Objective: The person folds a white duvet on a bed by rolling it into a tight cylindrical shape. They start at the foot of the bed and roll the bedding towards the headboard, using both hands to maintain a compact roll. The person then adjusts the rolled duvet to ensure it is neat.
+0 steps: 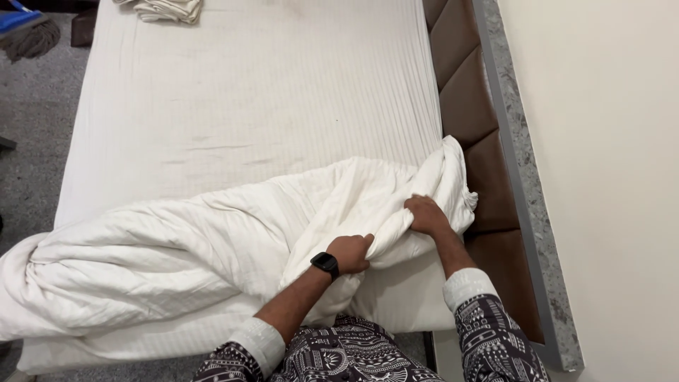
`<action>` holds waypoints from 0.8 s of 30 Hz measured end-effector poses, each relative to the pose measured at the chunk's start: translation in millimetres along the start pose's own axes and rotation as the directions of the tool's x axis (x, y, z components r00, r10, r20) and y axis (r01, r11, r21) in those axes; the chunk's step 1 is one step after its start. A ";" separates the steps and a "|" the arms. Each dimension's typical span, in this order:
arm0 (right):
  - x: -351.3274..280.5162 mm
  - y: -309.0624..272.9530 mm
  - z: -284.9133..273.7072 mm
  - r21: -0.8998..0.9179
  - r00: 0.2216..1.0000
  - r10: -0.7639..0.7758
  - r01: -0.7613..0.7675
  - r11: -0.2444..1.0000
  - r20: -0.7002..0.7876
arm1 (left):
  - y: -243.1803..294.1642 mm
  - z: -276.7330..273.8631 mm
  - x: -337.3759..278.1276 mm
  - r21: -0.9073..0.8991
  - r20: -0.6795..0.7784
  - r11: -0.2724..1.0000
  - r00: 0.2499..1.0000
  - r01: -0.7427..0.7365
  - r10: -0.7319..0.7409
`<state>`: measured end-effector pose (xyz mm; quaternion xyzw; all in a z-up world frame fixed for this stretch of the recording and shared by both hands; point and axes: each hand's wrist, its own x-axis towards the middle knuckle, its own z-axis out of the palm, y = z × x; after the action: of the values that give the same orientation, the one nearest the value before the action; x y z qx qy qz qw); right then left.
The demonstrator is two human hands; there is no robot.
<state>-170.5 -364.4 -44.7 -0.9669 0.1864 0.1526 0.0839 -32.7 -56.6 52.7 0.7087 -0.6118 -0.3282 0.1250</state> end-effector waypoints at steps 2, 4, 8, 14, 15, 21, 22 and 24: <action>0.5 1.3 -7.6 -0.008 1.000 0.001 -0.001 1.000 0.005 | -1.9 3.4 1.7 -0.015 -0.011 1.000 1.000 -0.024 0.024; -2.9 -1.8 -13.7 -0.018 1.000 -0.004 0.004 1.000 0.015 | -1.8 5.2 -2.4 -0.036 -0.024 0.998 0.999 -0.042 0.042; -8.5 -8.9 -19.1 -0.162 1.000 0.013 -0.017 0.987 -0.025 | -3.0 2.8 -9.4 -0.063 -0.062 0.995 0.996 -0.073 0.069; -52.2 -34.1 -25.2 -0.098 0.996 0.072 -0.077 0.992 -0.050 | -10.0 15.5 -25.5 -0.084 -0.044 0.988 0.991 -0.130 0.127; -65.8 -47.4 -37.6 -0.040 0.996 0.088 -0.089 0.995 -0.022 | -8.8 15.9 -31.8 -0.098 -0.036 0.985 0.989 -0.144 0.141; -91.6 -75.1 -42.3 -0.039 0.996 0.084 -0.083 0.996 0.020 | -29.2 16.6 -57.2 -0.204 -0.008 0.971 0.992 -0.122 0.123; -93.4 -81.0 -42.6 -0.039 0.996 0.081 -0.080 0.996 0.024 | -32.9 16.1 -61.4 -0.207 -0.008 0.971 0.993 -0.119 0.120; -96.5 -92.1 -44.4 -0.012 0.996 0.063 -0.062 0.998 0.058 | -40.6 13.7 -68.6 -0.230 0.006 0.969 0.995 -0.096 0.100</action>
<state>-208.6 -257.4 38.2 -0.9561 0.2133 0.1845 0.0794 -11.8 20.6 40.3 0.6556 -0.6051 -0.3963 0.2166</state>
